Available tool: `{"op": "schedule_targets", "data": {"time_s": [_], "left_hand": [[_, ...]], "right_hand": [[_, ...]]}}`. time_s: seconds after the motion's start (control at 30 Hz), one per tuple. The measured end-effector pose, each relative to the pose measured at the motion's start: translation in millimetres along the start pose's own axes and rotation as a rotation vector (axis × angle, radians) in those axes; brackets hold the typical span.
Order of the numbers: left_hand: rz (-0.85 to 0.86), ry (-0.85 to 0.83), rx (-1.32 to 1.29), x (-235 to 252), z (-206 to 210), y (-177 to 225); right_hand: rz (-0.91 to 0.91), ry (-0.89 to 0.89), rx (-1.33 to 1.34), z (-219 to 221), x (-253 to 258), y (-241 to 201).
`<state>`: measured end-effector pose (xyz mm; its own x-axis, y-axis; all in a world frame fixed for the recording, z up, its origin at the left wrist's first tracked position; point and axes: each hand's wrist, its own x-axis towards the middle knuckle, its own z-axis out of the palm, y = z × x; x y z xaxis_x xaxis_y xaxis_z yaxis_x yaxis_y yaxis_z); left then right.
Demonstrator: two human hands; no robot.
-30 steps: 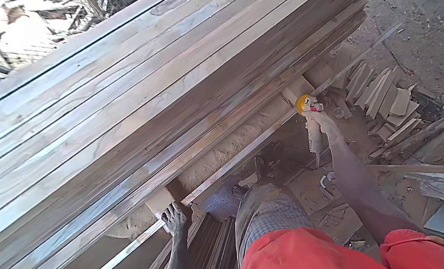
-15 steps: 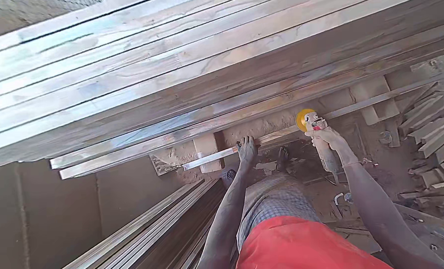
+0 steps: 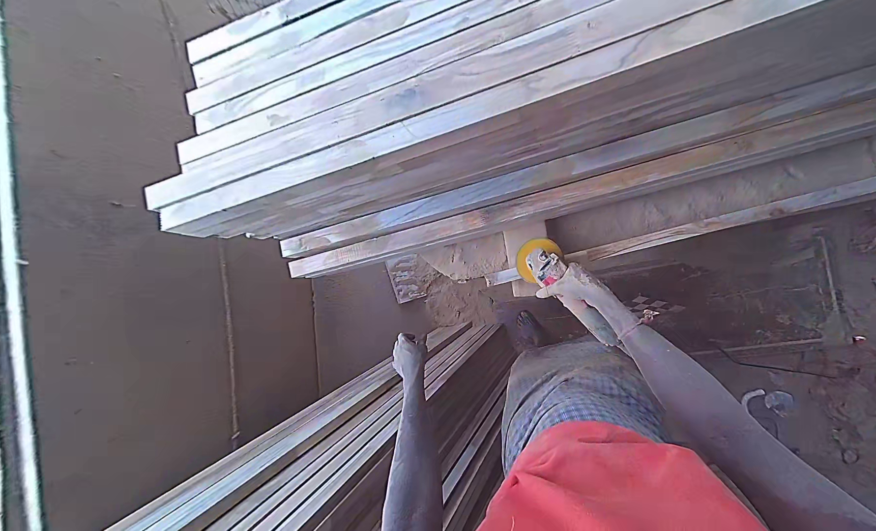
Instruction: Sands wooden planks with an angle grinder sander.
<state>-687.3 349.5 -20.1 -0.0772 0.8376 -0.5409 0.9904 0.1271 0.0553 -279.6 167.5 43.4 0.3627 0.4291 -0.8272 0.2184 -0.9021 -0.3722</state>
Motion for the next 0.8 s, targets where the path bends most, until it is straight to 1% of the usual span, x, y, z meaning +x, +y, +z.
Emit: {"op": "schedule_targets", "data": {"time_s": [0.03, 0.1, 0.17, 0.23, 0.3, 0.37, 0.4, 0.47, 0.53, 0.6, 0.67, 0.8], "left_hand": [[-0.009, -0.034, -0.027, -5.2, 7.3, -4.1], [0.010, -0.087, -0.116, -14.2, 22.7, 1.2], [0.039, -0.122, -0.266, -19.0, 44.6, 16.2], [0.069, -0.157, -0.504, -17.7, 62.3, 39.9], [0.088, -0.235, -0.758, -20.6, 62.7, 71.1], [0.111, -0.316, -0.954, -24.0, 56.3, 104.8], [0.144, -0.338, -1.010, -23.7, 55.5, 121.3], [0.252, -0.364, -1.068, -19.7, 62.5, 154.4], [0.339, -0.364, -1.099, -18.3, 72.6, 177.8], [0.372, -0.291, -1.078, -22.1, 82.8, 195.4], [0.365, -0.181, -1.070, -29.3, 92.5, 205.2], [0.311, 0.000, -1.124, -41.1, 103.9, 222.3]], "right_hand": [[-0.024, -0.020, -0.029, 15.3, -2.1, -21.6], [-0.063, -0.056, -0.071, 40.9, -2.3, -58.5], [-0.079, -0.063, -0.092, 56.1, -5.1, -79.5], [-0.076, -0.055, -0.080, 58.0, -9.0, -84.1], [-0.059, -0.042, -0.056, 51.7, -11.7, -73.2], [-0.026, -0.016, 0.021, 33.7, -18.6, -50.5], [-0.014, 0.015, 0.056, 20.2, -22.3, -34.9], [-0.003, 0.072, 0.119, -11.8, -27.6, 5.7], [0.040, 0.109, 0.208, -40.7, -28.6, 50.1], [0.100, 0.165, 0.372, -69.4, -22.7, 98.0], [0.154, 0.240, 0.554, -103.9, -24.1, 141.3], [0.249, 0.358, 0.731, -192.9, -46.7, 214.8]]}}
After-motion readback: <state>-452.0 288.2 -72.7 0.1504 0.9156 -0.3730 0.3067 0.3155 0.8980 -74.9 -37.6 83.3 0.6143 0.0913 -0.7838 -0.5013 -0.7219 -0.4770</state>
